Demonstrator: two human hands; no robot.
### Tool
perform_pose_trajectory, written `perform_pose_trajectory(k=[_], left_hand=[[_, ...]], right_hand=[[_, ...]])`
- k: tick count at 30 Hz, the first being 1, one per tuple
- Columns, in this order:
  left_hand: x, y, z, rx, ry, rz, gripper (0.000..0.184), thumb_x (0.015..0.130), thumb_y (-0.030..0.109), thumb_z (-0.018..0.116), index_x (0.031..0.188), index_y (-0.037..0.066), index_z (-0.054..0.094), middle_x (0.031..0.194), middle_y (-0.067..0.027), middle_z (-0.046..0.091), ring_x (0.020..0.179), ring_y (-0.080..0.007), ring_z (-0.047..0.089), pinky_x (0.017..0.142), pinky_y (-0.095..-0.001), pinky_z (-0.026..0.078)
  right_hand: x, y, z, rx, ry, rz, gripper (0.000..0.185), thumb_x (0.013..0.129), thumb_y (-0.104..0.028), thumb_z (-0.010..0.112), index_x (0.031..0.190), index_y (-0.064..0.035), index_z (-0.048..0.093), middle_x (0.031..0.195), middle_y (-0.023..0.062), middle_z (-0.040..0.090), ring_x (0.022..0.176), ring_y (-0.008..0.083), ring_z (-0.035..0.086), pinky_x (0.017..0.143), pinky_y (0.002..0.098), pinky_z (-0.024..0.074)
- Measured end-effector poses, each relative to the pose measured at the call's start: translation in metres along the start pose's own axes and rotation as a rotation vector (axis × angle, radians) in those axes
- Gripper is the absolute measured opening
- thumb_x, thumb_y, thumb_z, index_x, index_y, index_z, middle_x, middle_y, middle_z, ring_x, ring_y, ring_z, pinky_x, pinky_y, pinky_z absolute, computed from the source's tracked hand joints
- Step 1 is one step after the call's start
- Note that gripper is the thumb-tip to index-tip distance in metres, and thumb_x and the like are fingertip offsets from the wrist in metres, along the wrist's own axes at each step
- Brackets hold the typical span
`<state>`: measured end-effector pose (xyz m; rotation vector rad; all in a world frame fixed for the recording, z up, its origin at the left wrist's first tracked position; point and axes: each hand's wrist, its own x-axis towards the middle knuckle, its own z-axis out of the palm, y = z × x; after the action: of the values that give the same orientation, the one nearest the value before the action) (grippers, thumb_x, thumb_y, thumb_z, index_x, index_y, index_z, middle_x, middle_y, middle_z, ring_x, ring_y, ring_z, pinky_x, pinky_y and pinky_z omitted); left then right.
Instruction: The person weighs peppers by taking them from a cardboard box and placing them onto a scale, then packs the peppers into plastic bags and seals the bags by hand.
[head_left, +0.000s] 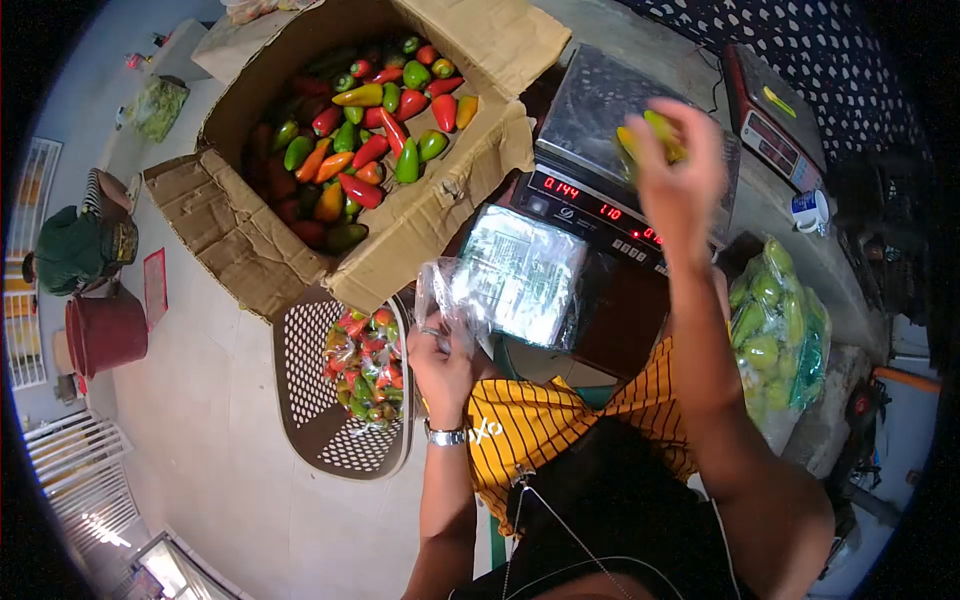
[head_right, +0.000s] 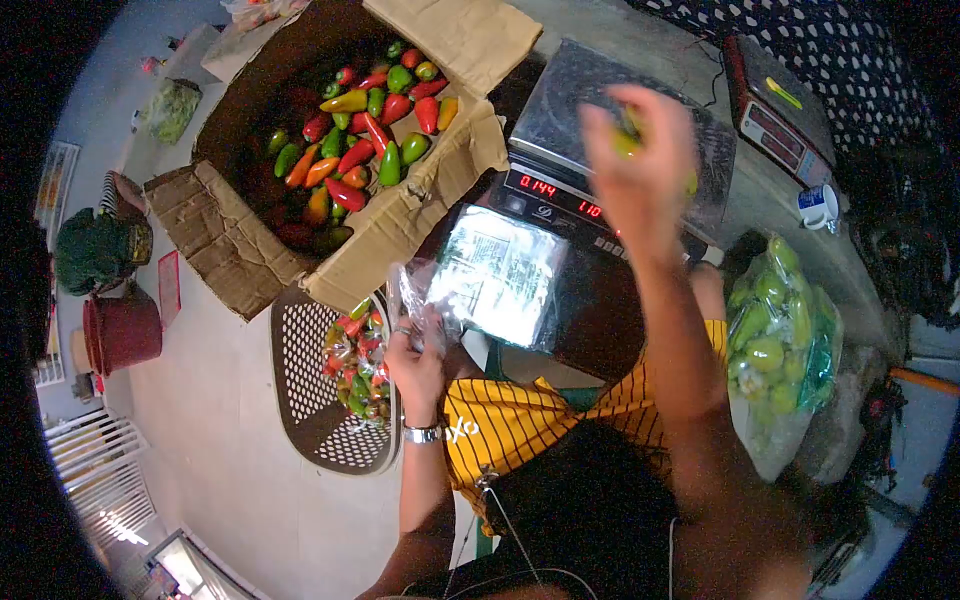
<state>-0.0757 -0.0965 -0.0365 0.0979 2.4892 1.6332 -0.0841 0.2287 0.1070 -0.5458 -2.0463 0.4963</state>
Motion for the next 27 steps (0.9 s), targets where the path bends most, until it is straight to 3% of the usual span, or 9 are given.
perform_pose_trajectory(k=[3,5,7,12,15,17,19,23,27], left_hand=[[0.001,-0.002,0.002,0.007,0.024,0.076,0.02,0.093,0.015,0.073,0.108,0.0,0.074,0.089,-0.0118,0.067,0.079,-0.0196,0.06,0.073,-0.0331,0.049],[0.001,-0.006,0.002,0.071,0.016,0.147,0.022,0.096,0.012,0.071,0.115,0.0,0.074,0.094,-0.0062,0.076,0.083,-0.0068,0.062,0.073,-0.0253,0.051],[0.001,0.0,-0.001,0.067,-0.025,0.058,0.023,0.097,0.011,0.07,0.116,-0.001,0.073,0.095,-0.0052,0.075,0.084,-0.0072,0.062,0.073,-0.026,0.051],[0.0,0.0,0.0,-0.022,-0.023,0.015,0.024,0.1,0.012,0.068,0.117,-0.005,0.071,0.101,-0.0058,0.074,0.09,-0.0091,0.063,0.081,-0.026,0.052],[0.003,0.006,0.004,-0.078,0.023,0.054,0.018,0.094,0.015,0.072,0.104,0.0,0.073,0.086,-0.0126,0.065,0.077,-0.0211,0.059,0.072,-0.0333,0.047],[0.004,0.005,0.003,-0.07,0.003,0.044,0.018,0.094,0.015,0.072,0.103,0.0,0.073,0.084,-0.0133,0.065,0.076,-0.0215,0.059,0.071,-0.034,0.047],[0.0,0.003,0.006,-0.048,-0.004,0.048,0.018,0.094,0.015,0.072,0.102,0.0,0.073,0.084,-0.0137,0.065,0.075,-0.0223,0.059,0.071,-0.0346,0.047],[0.0,0.001,0.01,-0.085,-0.006,0.06,0.019,0.094,0.017,0.072,0.103,0.0,0.073,0.084,-0.0142,0.065,0.074,-0.0241,0.059,0.07,-0.0357,0.046],[0.001,0.002,0.01,-0.038,-0.01,0.085,0.019,0.095,0.017,0.072,0.104,0.0,0.073,0.085,-0.0142,0.066,0.075,-0.0229,0.06,0.07,-0.0349,0.047]], right_hand=[[0.017,-0.058,0.12,0.514,-0.451,0.031,0.029,0.091,-0.015,0.077,0.116,-0.0028,0.069,0.106,0.0124,0.075,0.092,0.0211,0.074,0.082,0.0339,0.0589],[0.027,-0.097,0.194,0.16,-0.933,0.046,0.047,0.089,-0.036,0.074,0.126,-0.0072,0.067,0.117,0.017,0.073,0.103,0.0302,0.073,0.088,0.0391,0.059],[0.016,-0.103,0.284,-0.128,-1.35,-0.011,0.041,0.088,-0.024,0.065,0.127,-0.0114,0.07,0.131,0.0168,0.068,0.121,0.0335,0.066,0.1,0.0432,0.0538],[-0.006,-0.096,0.308,-0.13,-1.207,-0.003,0.046,0.086,-0.011,0.062,0.132,-0.0131,0.063,0.13,0.0194,0.067,0.121,0.0377,0.064,0.099,0.0471,0.0522],[-0.002,-0.094,0.285,0.364,-0.728,0.102,0.047,0.086,-0.01,0.061,0.133,-0.0146,0.06,0.118,0.0177,0.07,0.108,0.0373,0.068,0.092,0.0478,0.0541],[-0.001,-0.111,0.211,0.518,-0.362,0.015,0.052,0.085,-0.013,0.065,0.136,-0.0126,0.054,0.103,0.0149,0.068,0.096,0.035,0.069,0.089,0.0447,0.0544],[-0.004,-0.109,0.124,0.745,-0.372,0.144,0.05,0.084,-0.009,0.067,0.131,-0.0064,0.052,0.092,0.0177,0.063,0.086,0.0326,0.066,0.08,0.0436,0.0534],[-0.059,-0.048,0.028,1.104,-0.418,0.782,0.059,0.093,-0.017,0.069,0.146,-0.0052,0.043,0.116,0.0156,0.067,0.089,0.0223,0.066,0.078,0.038,0.0544],[-0.083,0.031,-0.061,1.609,-0.44,1.301,0.047,0.107,-0.038,0.053,0.141,-0.0063,0.05,0.112,0.0186,0.069,0.088,0.0187,0.067,0.075,0.0268,0.0533]])
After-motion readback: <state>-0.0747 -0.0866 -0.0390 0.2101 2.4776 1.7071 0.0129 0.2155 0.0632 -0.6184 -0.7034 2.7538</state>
